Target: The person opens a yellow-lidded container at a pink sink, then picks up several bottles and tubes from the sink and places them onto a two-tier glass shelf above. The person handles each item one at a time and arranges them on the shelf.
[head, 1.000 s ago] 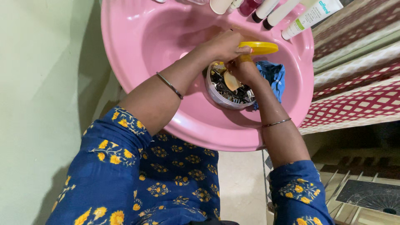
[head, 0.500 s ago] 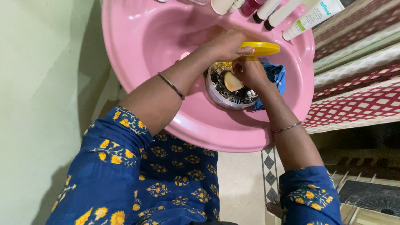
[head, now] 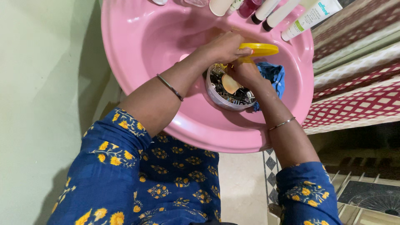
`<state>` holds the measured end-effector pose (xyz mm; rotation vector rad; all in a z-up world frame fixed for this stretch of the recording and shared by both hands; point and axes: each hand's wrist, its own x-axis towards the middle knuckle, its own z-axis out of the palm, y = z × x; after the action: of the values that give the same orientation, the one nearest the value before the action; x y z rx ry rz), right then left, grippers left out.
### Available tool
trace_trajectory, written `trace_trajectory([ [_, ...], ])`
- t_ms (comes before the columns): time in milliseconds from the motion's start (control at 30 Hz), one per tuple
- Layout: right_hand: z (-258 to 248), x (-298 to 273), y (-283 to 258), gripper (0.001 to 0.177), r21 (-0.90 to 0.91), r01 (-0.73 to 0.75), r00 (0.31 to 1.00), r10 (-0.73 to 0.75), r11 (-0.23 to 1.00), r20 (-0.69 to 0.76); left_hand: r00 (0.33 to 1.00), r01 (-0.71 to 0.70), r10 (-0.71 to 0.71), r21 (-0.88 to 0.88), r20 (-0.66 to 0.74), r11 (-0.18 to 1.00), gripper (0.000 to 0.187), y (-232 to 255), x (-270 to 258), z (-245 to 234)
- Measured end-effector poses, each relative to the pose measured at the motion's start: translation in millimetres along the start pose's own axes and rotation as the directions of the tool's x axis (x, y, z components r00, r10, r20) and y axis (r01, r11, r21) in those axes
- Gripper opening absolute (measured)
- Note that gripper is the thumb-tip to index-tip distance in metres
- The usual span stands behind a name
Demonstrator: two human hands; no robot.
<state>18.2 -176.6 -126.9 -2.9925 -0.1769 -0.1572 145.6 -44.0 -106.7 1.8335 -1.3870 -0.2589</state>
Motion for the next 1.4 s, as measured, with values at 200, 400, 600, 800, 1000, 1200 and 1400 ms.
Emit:
trace_trajectory([
  [200,4.2,10.5,-5.0,0.027,0.131,-0.065,0.995,0.054,0.989,0.085,1.0,-0.004,0.003,-0.013,-0.01,1.0,0.055,-0.1,1.3,1.5],
  [400,10.1,1.9,2.2,0.027,0.152,-0.153,0.988,0.146,0.976,0.058,1.0,0.023,-0.023,0.018,0.006,1.0,0.058,-0.6,1.4,1.9],
  [600,8.5,-0.1,2.9,0.027,0.24,-0.163,0.984,0.176,0.957,-0.034,1.0,0.023,-0.023,0.028,0.001,0.999,0.058,2.0,0.2,0.6],
  [800,14.4,7.9,-4.7,0.03,0.003,-0.367,0.922,0.363,0.93,0.133,1.0,-0.009,0.009,-0.012,0.0,1.0,0.055,2.0,-2.1,-1.1],
  [1000,36.8,5.2,36.6,0.032,0.182,-0.09,0.992,0.105,0.979,-0.073,0.999,0.033,-0.034,0.03,0.025,0.999,0.055,5.6,-1.9,-3.3],
  [1200,48.7,8.8,53.0,0.039,0.226,-0.225,0.974,0.217,0.948,0.059,1.0,0.009,-0.009,-0.016,0.027,1.0,0.055,6.7,-4.7,-2.8],
  [1400,42.5,9.5,30.2,0.042,0.007,-0.283,0.959,0.283,0.959,0.008,1.0,0.017,-0.016,-0.009,0.026,1.0,0.056,8.0,-4.6,-2.3],
])
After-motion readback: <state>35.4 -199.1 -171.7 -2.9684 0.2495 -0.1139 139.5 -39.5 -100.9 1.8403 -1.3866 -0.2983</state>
